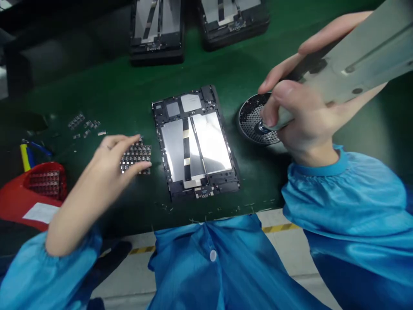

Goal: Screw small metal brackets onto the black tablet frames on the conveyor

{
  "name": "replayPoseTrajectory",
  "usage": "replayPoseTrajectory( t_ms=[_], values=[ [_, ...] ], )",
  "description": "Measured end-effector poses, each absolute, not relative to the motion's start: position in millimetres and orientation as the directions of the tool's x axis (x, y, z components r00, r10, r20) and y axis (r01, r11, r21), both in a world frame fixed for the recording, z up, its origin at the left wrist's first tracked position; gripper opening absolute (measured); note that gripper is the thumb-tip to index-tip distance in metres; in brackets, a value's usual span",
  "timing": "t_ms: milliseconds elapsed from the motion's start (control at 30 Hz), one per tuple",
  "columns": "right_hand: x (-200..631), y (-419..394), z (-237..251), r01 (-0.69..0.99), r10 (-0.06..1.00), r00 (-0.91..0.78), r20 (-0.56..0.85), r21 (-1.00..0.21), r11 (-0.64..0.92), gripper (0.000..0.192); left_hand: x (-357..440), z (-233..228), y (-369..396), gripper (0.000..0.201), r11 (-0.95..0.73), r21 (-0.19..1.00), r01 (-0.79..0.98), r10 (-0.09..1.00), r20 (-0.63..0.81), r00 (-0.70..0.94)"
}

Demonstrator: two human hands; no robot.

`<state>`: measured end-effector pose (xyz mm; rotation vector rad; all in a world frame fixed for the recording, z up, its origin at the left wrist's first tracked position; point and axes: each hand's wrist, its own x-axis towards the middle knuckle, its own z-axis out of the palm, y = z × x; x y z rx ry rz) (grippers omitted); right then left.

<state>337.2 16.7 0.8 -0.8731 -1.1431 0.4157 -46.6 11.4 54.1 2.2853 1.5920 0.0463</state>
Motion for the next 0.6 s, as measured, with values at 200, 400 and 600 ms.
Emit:
replayPoseTrajectory(
  t_ms=[200,400,600],
  values=[
    [343,-3,0,0.293,0.815,0.418,0.402,-0.908,0.298,0.079,-71,40,77,0.066,-0.364,0.256,0.896,0.866,-0.26,0.426],
    [335,-25,3,0.267,0.836,0.412,0.363,-0.925,0.27,0.07,-66,41,85,0.067,-0.422,0.308,0.853,0.847,-0.203,0.492],
    [346,-4,-3,0.236,0.852,0.368,0.373,-0.923,0.302,0.074,-67,52,79,0.075,-0.172,0.536,0.827,0.911,-0.233,0.341]
  ],
)
